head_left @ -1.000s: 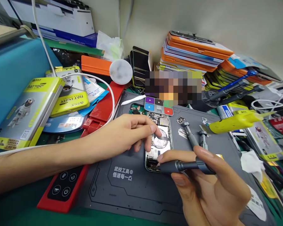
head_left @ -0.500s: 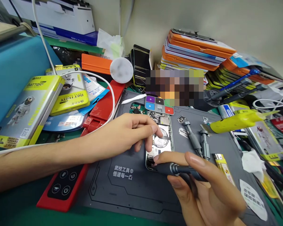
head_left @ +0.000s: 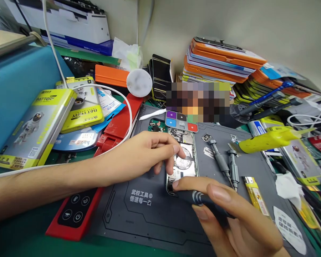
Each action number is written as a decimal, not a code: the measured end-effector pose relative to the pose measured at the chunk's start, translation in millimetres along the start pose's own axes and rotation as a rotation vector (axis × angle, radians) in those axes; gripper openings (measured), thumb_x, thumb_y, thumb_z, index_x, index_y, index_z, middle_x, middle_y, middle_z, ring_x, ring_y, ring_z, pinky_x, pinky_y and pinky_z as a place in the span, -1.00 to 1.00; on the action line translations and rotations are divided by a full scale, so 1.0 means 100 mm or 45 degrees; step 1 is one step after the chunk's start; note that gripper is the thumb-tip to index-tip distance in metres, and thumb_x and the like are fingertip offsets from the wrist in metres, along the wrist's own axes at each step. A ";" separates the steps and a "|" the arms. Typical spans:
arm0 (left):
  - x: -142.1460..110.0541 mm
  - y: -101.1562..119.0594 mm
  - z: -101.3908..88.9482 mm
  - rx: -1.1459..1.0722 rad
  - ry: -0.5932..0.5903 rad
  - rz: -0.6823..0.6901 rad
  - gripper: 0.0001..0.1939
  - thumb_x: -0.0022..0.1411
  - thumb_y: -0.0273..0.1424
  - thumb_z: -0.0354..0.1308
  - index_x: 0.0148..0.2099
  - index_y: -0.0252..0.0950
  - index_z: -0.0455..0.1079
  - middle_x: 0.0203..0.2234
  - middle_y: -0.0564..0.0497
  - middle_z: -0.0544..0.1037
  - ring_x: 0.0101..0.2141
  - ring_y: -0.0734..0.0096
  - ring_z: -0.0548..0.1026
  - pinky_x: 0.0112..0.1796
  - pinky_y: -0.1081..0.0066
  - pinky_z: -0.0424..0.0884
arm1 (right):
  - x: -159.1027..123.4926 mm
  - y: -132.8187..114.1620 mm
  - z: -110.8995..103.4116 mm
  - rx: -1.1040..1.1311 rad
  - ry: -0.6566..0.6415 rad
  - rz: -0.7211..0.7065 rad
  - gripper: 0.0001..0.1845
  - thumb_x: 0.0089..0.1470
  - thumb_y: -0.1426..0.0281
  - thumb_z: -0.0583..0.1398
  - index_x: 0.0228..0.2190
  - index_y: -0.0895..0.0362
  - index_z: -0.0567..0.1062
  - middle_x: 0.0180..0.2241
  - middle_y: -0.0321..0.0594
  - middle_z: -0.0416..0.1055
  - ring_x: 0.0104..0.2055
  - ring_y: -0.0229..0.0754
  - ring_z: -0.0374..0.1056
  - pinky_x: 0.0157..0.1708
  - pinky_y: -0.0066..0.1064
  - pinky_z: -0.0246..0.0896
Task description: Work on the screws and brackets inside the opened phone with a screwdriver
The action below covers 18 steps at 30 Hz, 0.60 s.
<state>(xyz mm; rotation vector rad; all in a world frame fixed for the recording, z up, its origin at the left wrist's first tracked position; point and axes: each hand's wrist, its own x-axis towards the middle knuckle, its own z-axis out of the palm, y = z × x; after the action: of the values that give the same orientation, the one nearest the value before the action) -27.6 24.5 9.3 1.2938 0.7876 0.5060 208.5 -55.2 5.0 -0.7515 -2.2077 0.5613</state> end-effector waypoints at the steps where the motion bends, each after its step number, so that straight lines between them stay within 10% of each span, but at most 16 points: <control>1: 0.00 0.00 0.00 -0.008 -0.002 0.001 -0.79 0.57 -0.33 0.08 -0.09 -0.17 0.55 -0.47 0.23 0.58 -0.51 0.65 0.39 -0.47 0.61 0.28 | -0.01 0.01 -0.01 0.011 -0.001 0.003 0.00 0.11 0.84 0.10 0.46 -0.01 0.11 -0.01 -0.16 0.63 -0.02 -0.14 0.64 -0.03 -0.27 0.66; 9: -0.01 -0.01 -0.01 0.018 -0.023 0.018 -0.77 0.57 -0.28 0.09 -0.10 -0.18 0.55 -0.45 0.20 0.60 -0.50 0.63 0.41 -0.46 0.59 0.30 | -0.13 0.14 -0.04 0.115 -0.006 0.054 -0.15 0.24 0.75 0.19 0.41 -0.05 0.20 0.11 -0.19 0.61 0.12 -0.12 0.60 0.13 -0.23 0.60; 18: -0.01 -0.01 0.00 0.024 -0.019 0.015 -0.79 0.55 -0.31 0.09 -0.10 -0.20 0.54 -0.45 0.19 0.58 -0.51 0.59 0.39 -0.47 0.56 0.28 | 0.07 0.06 -0.07 -0.070 -0.023 -0.128 -0.32 0.39 0.51 0.17 0.44 -0.04 0.20 -0.07 -0.12 0.63 -0.07 -0.09 0.62 -0.14 -0.24 0.63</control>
<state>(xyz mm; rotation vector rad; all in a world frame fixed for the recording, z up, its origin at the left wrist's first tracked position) -28.4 24.0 8.5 1.3188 0.7738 0.4991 212.2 -45.2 9.4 -0.6613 -2.2716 0.4609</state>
